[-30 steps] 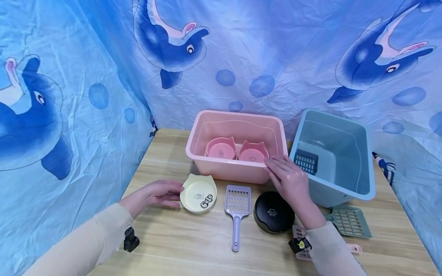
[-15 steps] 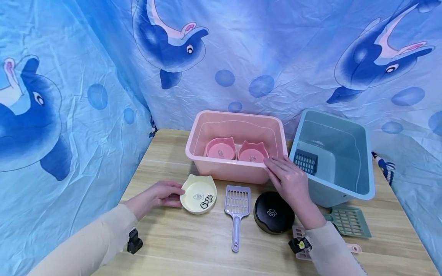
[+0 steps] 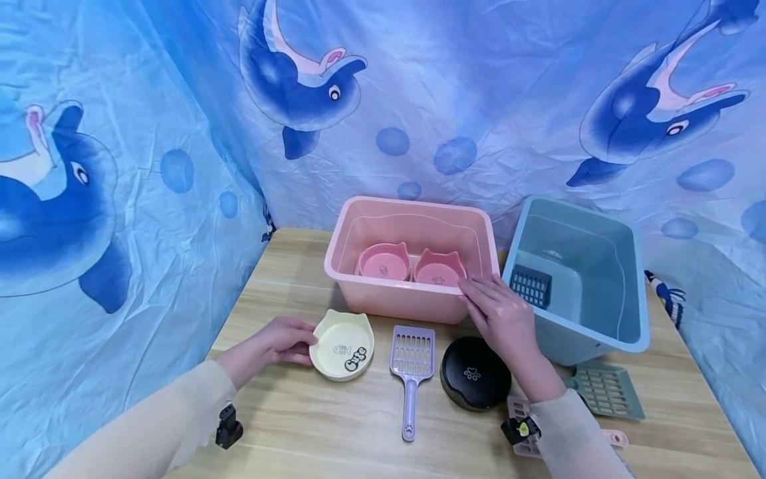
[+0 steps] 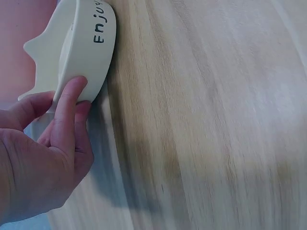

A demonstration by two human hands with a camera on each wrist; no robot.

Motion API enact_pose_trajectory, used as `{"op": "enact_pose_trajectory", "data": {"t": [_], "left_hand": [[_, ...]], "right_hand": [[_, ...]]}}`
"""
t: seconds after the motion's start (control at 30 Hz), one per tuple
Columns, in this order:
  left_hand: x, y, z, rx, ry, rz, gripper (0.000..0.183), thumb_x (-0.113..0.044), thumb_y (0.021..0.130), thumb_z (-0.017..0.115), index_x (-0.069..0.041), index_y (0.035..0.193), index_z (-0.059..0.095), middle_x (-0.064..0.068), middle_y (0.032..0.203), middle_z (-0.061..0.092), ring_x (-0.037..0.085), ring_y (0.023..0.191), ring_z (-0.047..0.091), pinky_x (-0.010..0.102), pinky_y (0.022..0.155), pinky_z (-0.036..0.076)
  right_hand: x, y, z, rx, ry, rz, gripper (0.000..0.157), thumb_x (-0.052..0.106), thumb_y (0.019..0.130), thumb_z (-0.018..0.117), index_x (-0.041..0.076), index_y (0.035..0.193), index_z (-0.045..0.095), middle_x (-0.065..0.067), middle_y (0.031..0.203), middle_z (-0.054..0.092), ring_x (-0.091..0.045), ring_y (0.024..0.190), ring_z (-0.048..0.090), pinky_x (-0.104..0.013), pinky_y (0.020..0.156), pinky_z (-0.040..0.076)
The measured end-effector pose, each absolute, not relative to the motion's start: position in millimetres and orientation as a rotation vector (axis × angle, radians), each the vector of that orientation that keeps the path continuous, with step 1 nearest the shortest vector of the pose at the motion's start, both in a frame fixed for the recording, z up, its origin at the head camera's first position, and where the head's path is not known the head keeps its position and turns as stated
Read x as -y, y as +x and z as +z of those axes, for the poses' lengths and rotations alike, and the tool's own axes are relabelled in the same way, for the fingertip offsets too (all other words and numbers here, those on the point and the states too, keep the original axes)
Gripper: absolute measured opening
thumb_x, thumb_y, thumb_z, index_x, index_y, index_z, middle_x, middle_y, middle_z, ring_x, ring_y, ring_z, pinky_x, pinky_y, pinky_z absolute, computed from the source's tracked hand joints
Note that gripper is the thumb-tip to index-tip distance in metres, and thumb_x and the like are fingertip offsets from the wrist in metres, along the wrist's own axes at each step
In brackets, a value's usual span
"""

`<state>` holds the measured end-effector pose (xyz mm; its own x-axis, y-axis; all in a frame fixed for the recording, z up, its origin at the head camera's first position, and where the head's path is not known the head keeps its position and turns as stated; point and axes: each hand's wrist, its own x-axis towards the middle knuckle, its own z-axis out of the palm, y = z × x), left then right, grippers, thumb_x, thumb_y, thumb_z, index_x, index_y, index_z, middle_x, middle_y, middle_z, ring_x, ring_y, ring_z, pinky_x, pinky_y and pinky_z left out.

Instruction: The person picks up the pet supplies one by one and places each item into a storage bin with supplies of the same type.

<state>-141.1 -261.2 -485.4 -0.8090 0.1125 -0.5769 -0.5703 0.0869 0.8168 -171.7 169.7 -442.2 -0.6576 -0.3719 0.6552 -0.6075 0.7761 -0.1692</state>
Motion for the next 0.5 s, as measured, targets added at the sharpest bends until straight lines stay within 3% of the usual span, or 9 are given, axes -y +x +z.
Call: {"op": "enact_pose_trajectory", "data": {"t": [0.23,0.5], "left_hand": [[272,-133,-447,-1.956,-0.395,1.657,0.046,0.007,0.094,0.067,0.021,0.137,0.056,0.015,0.085,0.076,0.019,0.07,0.077,0.033,0.065,0.067],[281,-131,-372,-2.008,-0.302,1.513,0.045,0.002,0.096,0.068,0.017,0.138,0.059,0.012,0.094,0.074,0.02,0.084,0.076,0.036,0.075,0.068]], "right_hand": [[-172,-170,-443,2.338,0.73,0.511,0.049,0.015,0.087,0.089,0.013,0.135,0.075,-0.013,0.122,0.078,-0.035,0.117,0.074,-0.059,0.111,0.051],[-171,-170,-442,2.327,0.74,0.514,0.049,0.015,0.086,0.09,0.013,0.133,0.076,-0.014,0.12,0.079,-0.036,0.116,0.074,-0.06,0.11,0.052]]}}
